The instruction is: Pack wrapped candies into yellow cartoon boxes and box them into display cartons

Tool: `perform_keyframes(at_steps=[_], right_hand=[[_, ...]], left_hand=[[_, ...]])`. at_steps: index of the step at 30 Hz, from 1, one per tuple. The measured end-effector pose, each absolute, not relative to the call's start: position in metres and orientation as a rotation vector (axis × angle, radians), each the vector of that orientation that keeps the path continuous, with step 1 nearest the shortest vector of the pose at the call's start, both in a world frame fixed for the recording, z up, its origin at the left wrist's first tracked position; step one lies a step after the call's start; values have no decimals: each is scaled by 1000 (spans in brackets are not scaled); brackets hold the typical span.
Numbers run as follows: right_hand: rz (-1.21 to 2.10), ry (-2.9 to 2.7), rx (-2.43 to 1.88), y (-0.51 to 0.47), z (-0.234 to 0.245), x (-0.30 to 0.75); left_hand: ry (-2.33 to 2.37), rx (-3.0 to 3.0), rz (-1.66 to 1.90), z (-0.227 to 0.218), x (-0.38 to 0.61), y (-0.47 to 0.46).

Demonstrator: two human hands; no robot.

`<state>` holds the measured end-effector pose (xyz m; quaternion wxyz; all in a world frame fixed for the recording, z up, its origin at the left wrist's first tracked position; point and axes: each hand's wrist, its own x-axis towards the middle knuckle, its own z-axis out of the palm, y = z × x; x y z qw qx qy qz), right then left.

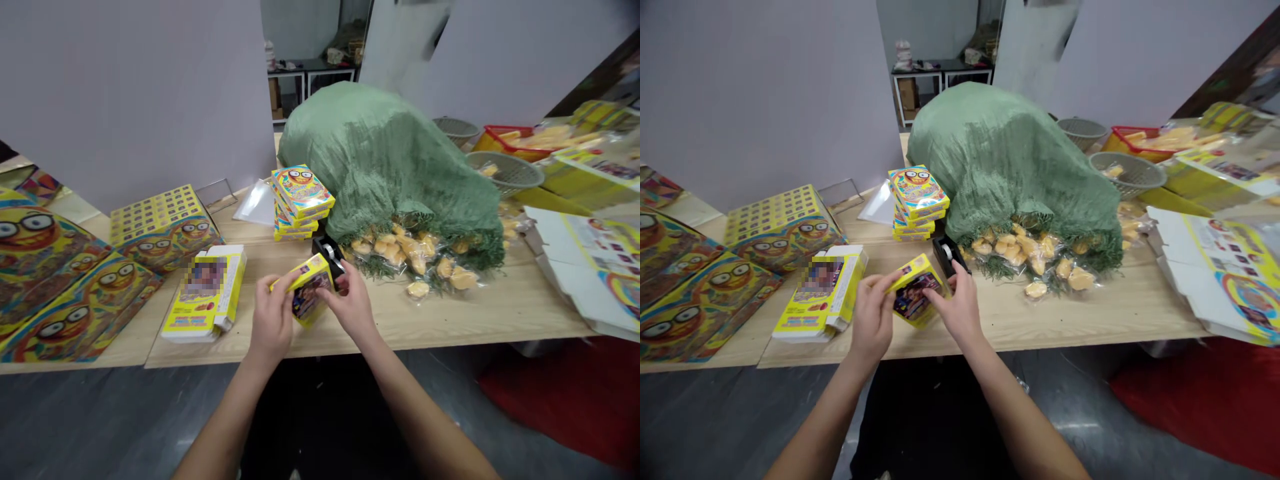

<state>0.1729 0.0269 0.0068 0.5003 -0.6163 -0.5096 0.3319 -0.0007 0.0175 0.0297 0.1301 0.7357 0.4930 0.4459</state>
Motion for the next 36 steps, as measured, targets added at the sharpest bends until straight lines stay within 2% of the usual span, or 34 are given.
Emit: perform_keyframes(at_steps=[4, 8, 10, 13, 15, 17, 20, 24, 28, 34, 36], right_hand=[[708, -1610, -1355, 20, -3, 192], [203, -1928, -1427, -6, -17, 169], [157, -2105, -1343, -16, -30, 157], [228, -2090, -1324, -19, -45, 182], [142, -1884, -1530, -12, -47, 236], [21, -1719, -1713, -2, -45, 311], [-244, -1544, -2264, 11, -45, 414], [-112, -1695, -2432, 9, -58, 456], [-106, -1738, -2366, -19, -77, 422], [-111, -1544, -2184, -47, -81, 412], [25, -1666, -2107, -40, -76, 420]], left_hand=[[1438, 1748, 1408, 13, -19, 12], [1557, 1674, 1461, -3, -24, 13], [1503, 1741, 1299, -10, -20, 15], [1352, 2112, 814, -25, -13, 16], [1351, 2329, 689, -33, -8, 16], [1364, 2422, 735, -36, 6, 13], [1155, 2431, 730, -25, 58, 7], [849, 2483, 483, -13, 172, 14], [1004, 2605, 309, -30, 250, 42], [935, 2708, 186, -50, 235, 48], [921, 2733, 146, -45, 210, 43]])
